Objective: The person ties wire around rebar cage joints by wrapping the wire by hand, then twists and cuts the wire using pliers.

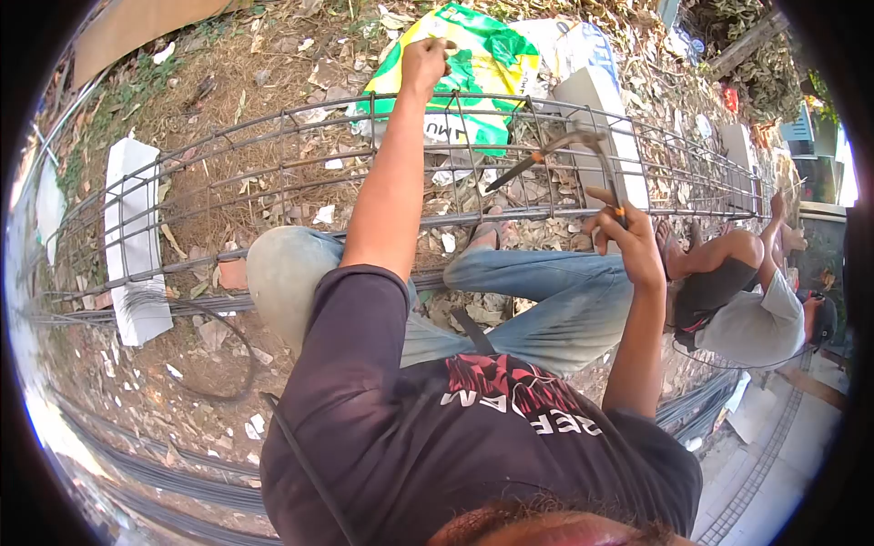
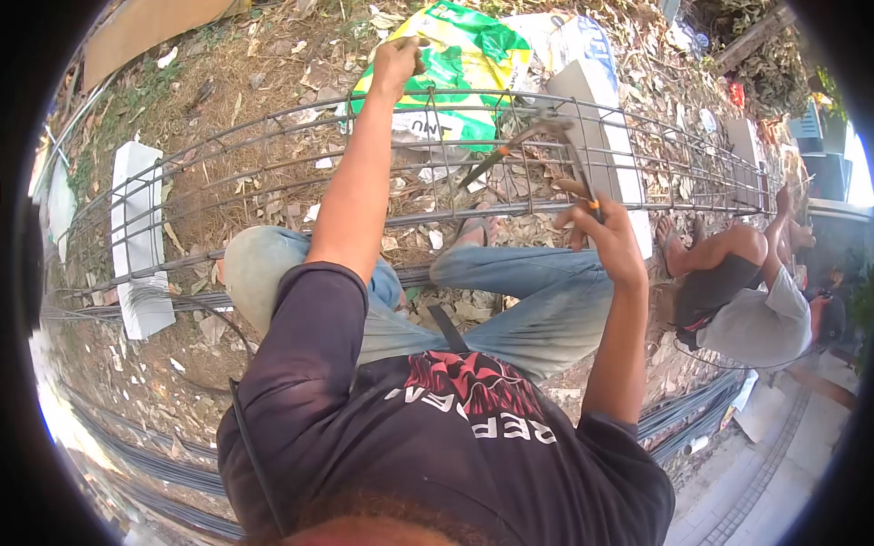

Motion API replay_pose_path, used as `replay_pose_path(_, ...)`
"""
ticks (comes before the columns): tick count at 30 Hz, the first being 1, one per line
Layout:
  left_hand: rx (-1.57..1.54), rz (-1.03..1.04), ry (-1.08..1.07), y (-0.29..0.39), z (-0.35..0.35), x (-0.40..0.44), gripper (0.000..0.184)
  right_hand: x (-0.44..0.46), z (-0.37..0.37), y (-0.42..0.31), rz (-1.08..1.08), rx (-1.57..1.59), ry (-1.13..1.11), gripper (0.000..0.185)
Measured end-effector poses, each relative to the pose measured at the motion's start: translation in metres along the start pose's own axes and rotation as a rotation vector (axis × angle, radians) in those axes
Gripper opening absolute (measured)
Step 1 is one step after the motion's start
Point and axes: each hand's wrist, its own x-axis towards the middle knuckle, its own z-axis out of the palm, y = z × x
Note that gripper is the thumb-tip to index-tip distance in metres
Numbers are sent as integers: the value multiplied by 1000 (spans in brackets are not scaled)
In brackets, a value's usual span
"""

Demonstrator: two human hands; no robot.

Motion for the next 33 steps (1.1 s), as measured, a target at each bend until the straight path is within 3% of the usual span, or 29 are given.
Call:
replay_pose_path(1,-18,-55,151,-4,-4,1,27,-19,-4,5,-38,102,85,44)
replay_pose_path(4,117,-105,214,-3,0,3,25,-60,-24,5,-168,256,251,49)
replay_pose_path(7,391,247,-120,13,26,-16,24,-90,-54,-9,-162,313,320,48)
replay_pose_path(8,613,184,-283,46,39,-41,24,-97,-58,-18,-112,271,396,43)
replay_pose_path(9,784,277,-448,44,48,-43,25,-98,-62,-22,-67,177,389,40)
replay_pose_path(11,966,438,-531,30,61,-54,25,-98,-70,-28,31,-6,376,36)
replay_pose_path(12,1087,420,-551,30,65,-58,23,-94,-65,-37,92,-40,353,30)
replay_pose_path(15,776,474,-352,16,51,-57,24,-58,-72,-8,38,-368,286,24)
replay_pose_path(17,579,368,65,29,22,-41,26,-8,-81,56,17,-456,338,26)
replay_pose_path(18,614,296,120,34,6,-41,26,5,-76,55,42,-461,332,29)
replay_pose_path(22,538,-4,283,39,-40,-48,27,55,-47,96,55,-763,676,31)
replay_pose_path(24,482,-31,297,40,-47,-50,31,58,-44,99,77,-845,631,33)
replay_pose_path(27,753,289,153,53,-33,-53,32,53,-46,101,97,-914,639,41)
replay_pose_path(28,738,309,9,70,-16,-67,34,49,-44,95,48,-903,693,41)
replay_pose_path(29,847,180,-222,94,-2,-80,39,45,-40,86,-4,-889,743,41)
replay_pose_path(31,1068,266,-642,122,24,-106,44,34,-21,42,-362,-796,836,39)
replay_pose_path(33,1078,218,-847,154,51,-152,43,24,11,-6,-609,-732,841,38)
